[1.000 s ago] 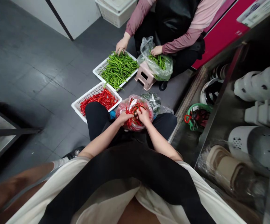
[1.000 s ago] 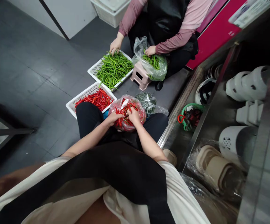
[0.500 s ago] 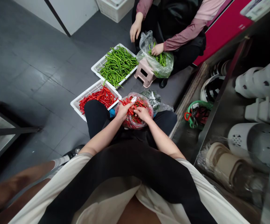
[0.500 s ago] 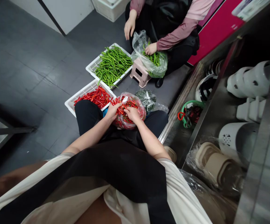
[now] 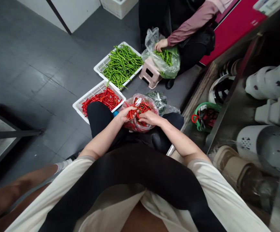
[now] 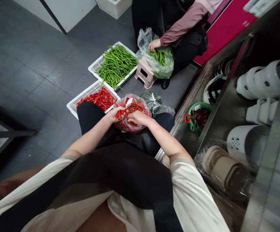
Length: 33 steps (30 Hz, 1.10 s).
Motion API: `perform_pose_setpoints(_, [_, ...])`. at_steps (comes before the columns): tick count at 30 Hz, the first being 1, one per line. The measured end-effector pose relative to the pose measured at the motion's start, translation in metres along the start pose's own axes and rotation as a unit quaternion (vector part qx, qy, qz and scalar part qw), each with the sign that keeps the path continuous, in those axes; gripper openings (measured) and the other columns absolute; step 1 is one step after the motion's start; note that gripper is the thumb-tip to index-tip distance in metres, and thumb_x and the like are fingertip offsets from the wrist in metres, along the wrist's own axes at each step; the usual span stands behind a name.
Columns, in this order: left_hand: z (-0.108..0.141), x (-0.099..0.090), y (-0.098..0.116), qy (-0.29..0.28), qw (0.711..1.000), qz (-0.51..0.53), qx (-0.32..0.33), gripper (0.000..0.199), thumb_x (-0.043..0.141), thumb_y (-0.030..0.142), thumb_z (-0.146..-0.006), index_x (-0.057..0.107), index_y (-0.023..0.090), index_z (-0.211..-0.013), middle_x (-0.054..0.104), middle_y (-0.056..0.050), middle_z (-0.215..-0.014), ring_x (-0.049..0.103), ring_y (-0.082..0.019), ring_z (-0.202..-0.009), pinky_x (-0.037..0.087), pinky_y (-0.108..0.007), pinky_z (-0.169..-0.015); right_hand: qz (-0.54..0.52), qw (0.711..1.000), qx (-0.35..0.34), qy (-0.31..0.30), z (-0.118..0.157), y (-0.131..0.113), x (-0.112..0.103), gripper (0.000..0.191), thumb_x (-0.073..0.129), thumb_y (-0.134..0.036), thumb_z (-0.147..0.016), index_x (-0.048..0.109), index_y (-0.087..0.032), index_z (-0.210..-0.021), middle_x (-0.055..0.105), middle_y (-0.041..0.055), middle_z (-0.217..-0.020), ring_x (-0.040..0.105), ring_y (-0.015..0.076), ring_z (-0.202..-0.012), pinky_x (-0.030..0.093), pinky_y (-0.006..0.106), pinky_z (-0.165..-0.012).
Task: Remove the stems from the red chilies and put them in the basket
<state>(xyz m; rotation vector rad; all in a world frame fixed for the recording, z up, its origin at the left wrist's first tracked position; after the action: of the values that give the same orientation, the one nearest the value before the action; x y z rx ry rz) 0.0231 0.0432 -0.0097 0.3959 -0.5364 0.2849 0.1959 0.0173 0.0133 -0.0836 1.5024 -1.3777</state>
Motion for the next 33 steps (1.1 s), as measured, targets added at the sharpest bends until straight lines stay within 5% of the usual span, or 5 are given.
perform_pose_setpoints(4, [0.006,0.009,-0.001,0.061,0.985,-0.037,0.159,0.010,0.065,0.014,-0.070,0.062,0.011,-0.079,0.064,-0.002,-0.064,0.057,-0.008,-0.053,0.046,-0.018,-0.051,-0.108,0.971,0.178,0.116,-0.006,0.017,0.020,0.038,0.047,-0.042,-0.095,0.057,-0.018,-0.067,0.056,-0.0026,-0.055,0.050,0.0111,-0.053,0.036,0.023,-0.060])
perform_pose_setpoints(9, [0.016,0.031,-0.007,0.085,0.892,-0.194,0.400,0.023,0.077,0.012,-0.057,0.063,0.013,-0.074,0.068,0.000,-0.072,0.063,-0.013,-0.072,0.050,-0.022,-0.073,0.011,0.940,0.339,0.047,-0.012,0.032,0.041,0.027,0.058,-0.037,-0.091,0.069,-0.017,-0.077,0.067,0.0052,-0.073,0.061,0.0171,-0.072,0.043,0.027,-0.070])
perform_pose_setpoints(15, [0.017,0.013,-0.001,0.060,0.966,-0.055,0.244,0.017,0.071,0.017,-0.065,0.066,0.010,-0.080,0.066,-0.002,-0.062,0.058,-0.011,-0.053,0.049,-0.022,-0.056,0.181,0.931,0.318,-0.022,-0.001,0.023,0.047,0.046,0.062,-0.036,-0.087,0.058,-0.026,-0.131,0.048,0.0147,-0.134,0.060,0.0287,-0.108,0.049,0.039,-0.087])
perform_pose_setpoints(19, [0.015,-0.009,0.001,0.083,0.984,0.014,0.158,0.007,0.061,0.015,-0.073,0.064,0.009,-0.077,0.062,-0.002,-0.054,0.054,-0.009,-0.045,0.043,-0.019,-0.043,0.224,0.920,0.320,-0.043,-0.007,0.019,0.061,0.040,0.042,-0.019,-0.093,0.060,-0.019,-0.129,0.047,0.0185,-0.133,0.059,0.0289,-0.109,0.050,0.041,-0.087])
perform_pose_setpoints(33, [0.017,-0.033,-0.003,0.058,0.981,0.090,0.164,0.006,0.057,0.010,-0.078,0.058,0.014,-0.082,0.071,-0.004,-0.076,0.059,-0.009,-0.051,0.045,-0.018,-0.045,0.101,0.949,0.285,0.092,0.007,0.036,0.047,0.029,0.053,-0.025,-0.088,0.065,-0.021,-0.115,0.065,0.0112,-0.114,0.062,0.0263,-0.104,0.047,0.038,-0.089])
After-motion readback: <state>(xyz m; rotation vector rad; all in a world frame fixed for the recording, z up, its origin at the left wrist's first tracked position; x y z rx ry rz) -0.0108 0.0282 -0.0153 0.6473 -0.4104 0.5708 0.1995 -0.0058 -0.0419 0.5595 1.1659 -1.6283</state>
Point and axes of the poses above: each hand's wrist, its own z-axis away from the middle knuckle, its own x-axis out of the palm, y = z × x, the point moved 2 cm from there along -z, towards the middle knuckle
